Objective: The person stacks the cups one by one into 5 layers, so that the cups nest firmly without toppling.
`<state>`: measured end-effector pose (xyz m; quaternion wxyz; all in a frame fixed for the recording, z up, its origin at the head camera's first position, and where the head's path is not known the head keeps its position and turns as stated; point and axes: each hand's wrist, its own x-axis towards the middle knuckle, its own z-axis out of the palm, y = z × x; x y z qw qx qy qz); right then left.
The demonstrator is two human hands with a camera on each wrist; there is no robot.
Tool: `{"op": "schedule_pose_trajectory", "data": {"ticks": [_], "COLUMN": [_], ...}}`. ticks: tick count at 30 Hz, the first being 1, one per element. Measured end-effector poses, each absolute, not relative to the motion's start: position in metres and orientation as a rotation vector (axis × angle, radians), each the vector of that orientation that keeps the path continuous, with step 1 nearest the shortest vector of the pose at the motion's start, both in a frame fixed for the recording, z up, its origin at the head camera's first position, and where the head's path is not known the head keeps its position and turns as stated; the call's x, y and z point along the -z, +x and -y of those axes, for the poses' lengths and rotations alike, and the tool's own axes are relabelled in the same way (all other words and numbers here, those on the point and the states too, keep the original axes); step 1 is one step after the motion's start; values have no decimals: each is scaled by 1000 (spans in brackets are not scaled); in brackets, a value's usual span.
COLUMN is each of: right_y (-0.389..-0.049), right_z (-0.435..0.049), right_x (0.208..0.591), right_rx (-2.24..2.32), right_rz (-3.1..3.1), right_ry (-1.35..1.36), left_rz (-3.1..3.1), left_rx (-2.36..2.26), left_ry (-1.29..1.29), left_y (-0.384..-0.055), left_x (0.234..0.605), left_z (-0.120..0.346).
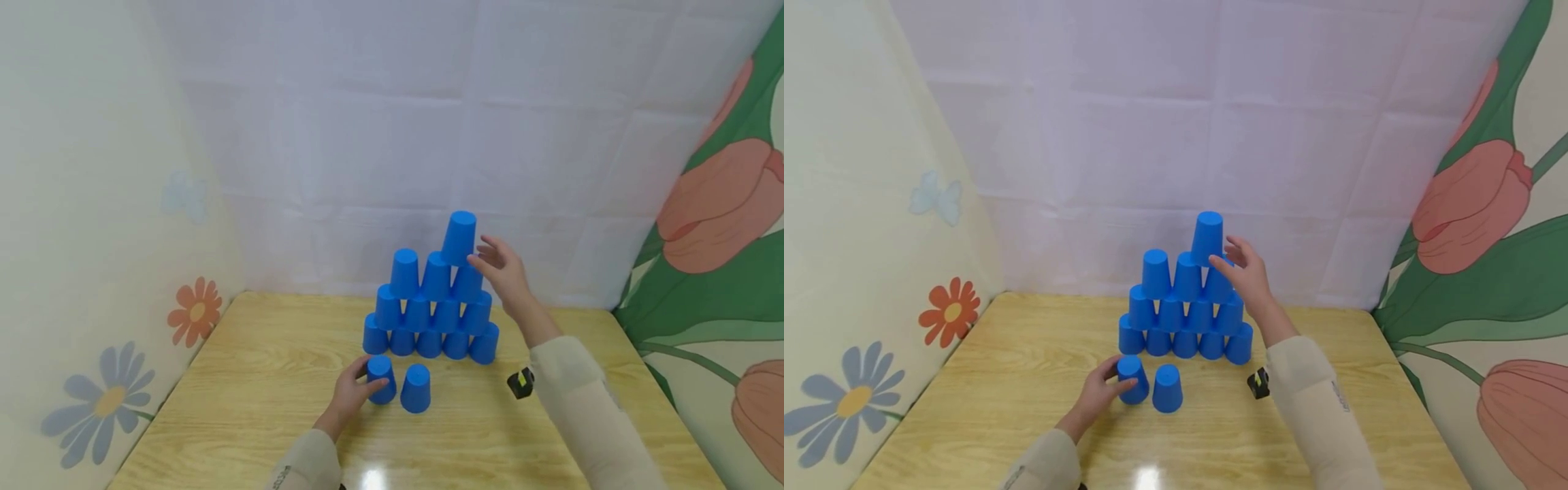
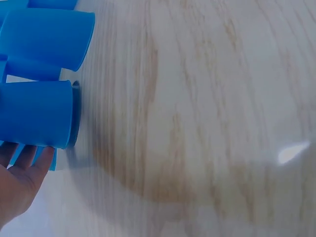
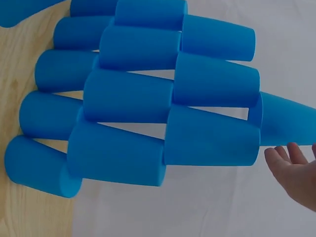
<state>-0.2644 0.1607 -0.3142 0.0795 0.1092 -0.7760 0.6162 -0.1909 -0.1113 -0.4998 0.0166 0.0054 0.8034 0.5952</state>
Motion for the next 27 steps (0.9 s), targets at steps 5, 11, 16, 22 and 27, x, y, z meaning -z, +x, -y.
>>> {"op": "schedule_pose_trajectory", "data": {"ticks": [5, 11, 16, 22, 27], "right_y": [-254, -241, -232, -224, -218], "right_z": [-161, -161, -158, -155, -150], "right_x": [326, 341, 358, 385, 406], "right_rx": [-1926, -1968, -2029, -2108, -2151], "right_rz": [2272, 2267, 2254, 2256, 2258], "right_ry": [362, 386, 377, 336, 312], "left_rz": [-2531, -2584, -2597, -2604, -2611], "left_rx": [-1842, -1836, -1858, -1878, -1895], "left_ry": [-34, -57, -42, -55, -51], "left_y": [-191, -193, -196, -198, -200], "left_x": [497, 491, 484, 472, 459], "left_z": [117, 126, 133, 140, 144]}}
